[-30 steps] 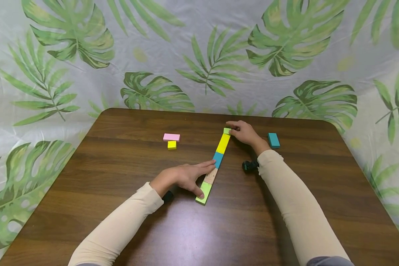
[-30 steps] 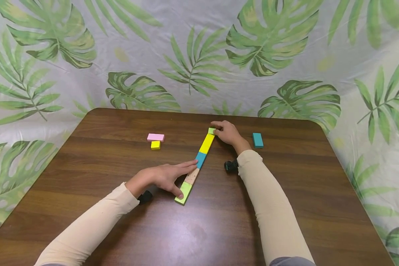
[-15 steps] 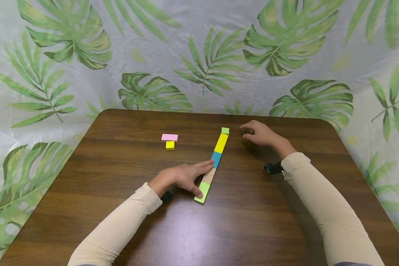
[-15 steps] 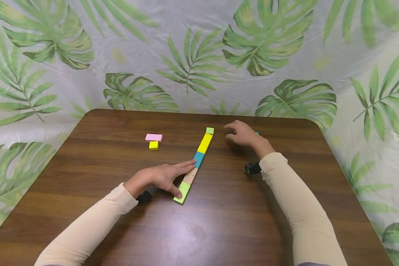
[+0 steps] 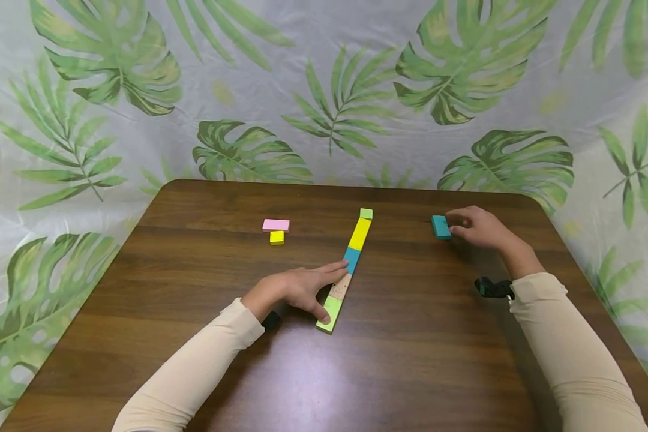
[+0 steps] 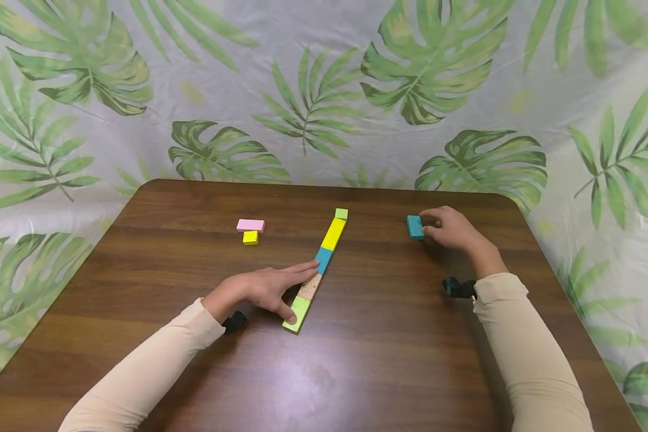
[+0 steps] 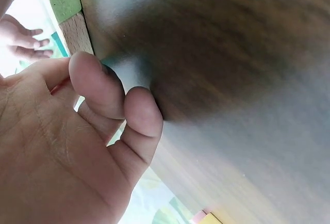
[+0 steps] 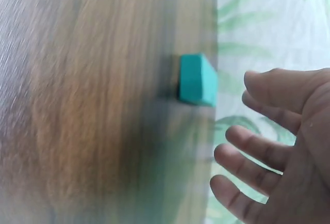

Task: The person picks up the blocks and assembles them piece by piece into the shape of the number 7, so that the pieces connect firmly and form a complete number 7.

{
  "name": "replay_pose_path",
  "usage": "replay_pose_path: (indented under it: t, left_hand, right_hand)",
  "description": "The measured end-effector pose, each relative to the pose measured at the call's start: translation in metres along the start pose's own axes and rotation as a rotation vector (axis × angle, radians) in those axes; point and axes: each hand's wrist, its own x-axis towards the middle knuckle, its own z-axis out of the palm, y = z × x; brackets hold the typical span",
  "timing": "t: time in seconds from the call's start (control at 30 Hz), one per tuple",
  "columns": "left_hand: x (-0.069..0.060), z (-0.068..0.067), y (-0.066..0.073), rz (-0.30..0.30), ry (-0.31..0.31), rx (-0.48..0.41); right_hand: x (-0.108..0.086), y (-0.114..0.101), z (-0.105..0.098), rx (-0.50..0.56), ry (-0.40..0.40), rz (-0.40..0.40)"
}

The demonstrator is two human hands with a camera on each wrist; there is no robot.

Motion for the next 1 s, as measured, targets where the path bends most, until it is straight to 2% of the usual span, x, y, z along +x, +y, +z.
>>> replay_pose_path:
  t: [0.27,0.47,1.0]
  left_hand:
    - [0.001,0.002,-0.001,-0.003,-0.003,-0.004]
    - [0.000,0.002,-0.001,-0.007,0.004,-0.010]
    - [-0.001,-0.001,0.001,-0.008,0.004,-0.011]
  right_hand:
    - [0.006,0.012,0.014,0.020,0.004,0.027]
    - [0.012,0.006,0.020,0.002,0.032,0.018]
    - [0.017,-0.004,0.019,0.017,0.001,0.099]
